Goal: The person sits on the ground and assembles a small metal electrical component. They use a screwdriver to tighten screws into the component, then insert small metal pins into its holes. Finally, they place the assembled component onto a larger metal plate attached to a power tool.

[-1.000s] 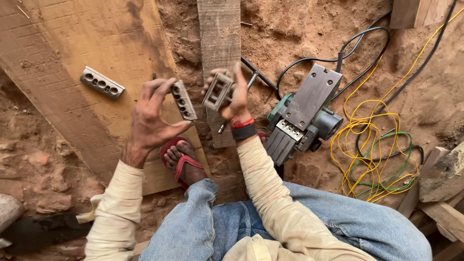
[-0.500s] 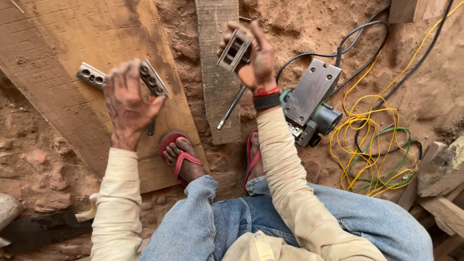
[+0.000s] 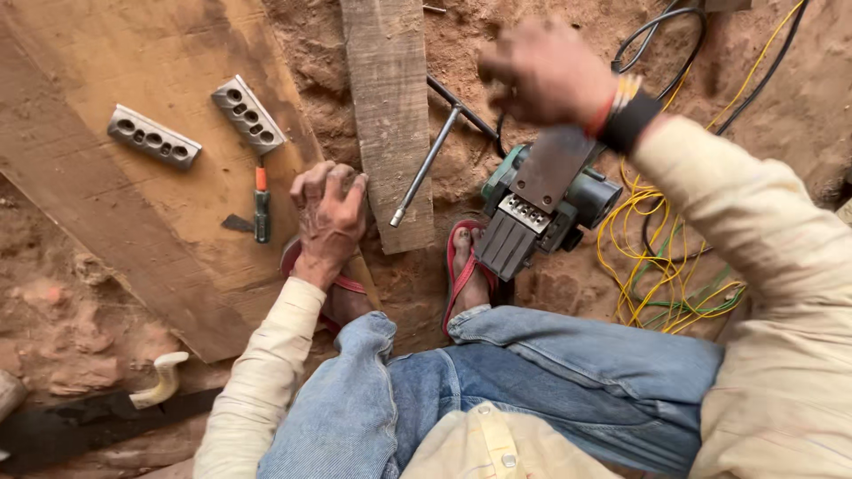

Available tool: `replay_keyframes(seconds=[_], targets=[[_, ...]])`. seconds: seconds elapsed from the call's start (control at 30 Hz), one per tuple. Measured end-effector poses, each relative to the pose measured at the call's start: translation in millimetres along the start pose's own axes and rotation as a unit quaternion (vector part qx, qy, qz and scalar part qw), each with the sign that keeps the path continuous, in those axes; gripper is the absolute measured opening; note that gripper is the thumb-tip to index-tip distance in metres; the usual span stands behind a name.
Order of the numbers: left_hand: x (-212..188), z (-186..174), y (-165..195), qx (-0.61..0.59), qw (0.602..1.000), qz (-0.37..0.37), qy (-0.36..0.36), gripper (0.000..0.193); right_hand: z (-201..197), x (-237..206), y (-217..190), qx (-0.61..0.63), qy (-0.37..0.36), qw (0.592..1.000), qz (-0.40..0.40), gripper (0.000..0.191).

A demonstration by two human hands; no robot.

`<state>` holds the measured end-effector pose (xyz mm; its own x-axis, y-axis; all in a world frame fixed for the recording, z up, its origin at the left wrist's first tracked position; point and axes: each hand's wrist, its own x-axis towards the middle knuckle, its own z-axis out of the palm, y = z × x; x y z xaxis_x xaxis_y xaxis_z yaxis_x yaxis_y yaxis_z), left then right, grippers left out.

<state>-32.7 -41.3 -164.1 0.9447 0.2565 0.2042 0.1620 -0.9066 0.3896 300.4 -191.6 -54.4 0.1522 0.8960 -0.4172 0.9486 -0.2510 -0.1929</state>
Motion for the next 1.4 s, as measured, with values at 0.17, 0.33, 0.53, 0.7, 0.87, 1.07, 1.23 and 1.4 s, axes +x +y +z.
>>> replay_keyframes(seconds=[0.17, 0.33, 0.53, 0.7, 0.87, 1.07, 1.23, 1.4], targets=[[5, -9, 6, -0.031, 0.997, -0.054, 0.047, 0.017, 47, -16, -27, -0.148, -0.109, 0.981, -0.059, 0.025], [-2, 0, 37, -0.262, 0.949, -0.146, -0.097, 0.034, 54, -3, -23, -0.238, -0.042, 0.961, -0.131, 0.04], [10, 23, 38, -0.475, 0.827, -0.269, -0.135, 0.028, 38, 5, -19, -0.151, -0.047, 0.981, -0.114, 0.031], [40, 8, 9, -0.673, 0.618, -0.378, -0.149, 0.028, 26, 1, -5, -0.005, 0.097, 0.992, -0.075, 0.023], [113, 7, 11, -0.593, 0.759, -0.256, -0.083, 0.03, 10, -18, 17, -0.018, 0.171, 0.985, 0.0, 0.027], [143, -3, -6, -0.311, 0.933, -0.177, -0.048, 0.058, 37, 2, -17, 0.009, 0.063, 0.998, 0.01, 0.023], [68, -17, -18, -0.206, 0.97, -0.127, 0.031, 0.047, 62, 13, -44, -0.042, 0.095, 0.995, -0.008, 0.02], [2, 1, -20, -0.157, 0.978, -0.135, -0.04, 0.043, 71, 15, -56, -0.058, 0.024, 0.997, 0.051, 0.022]])
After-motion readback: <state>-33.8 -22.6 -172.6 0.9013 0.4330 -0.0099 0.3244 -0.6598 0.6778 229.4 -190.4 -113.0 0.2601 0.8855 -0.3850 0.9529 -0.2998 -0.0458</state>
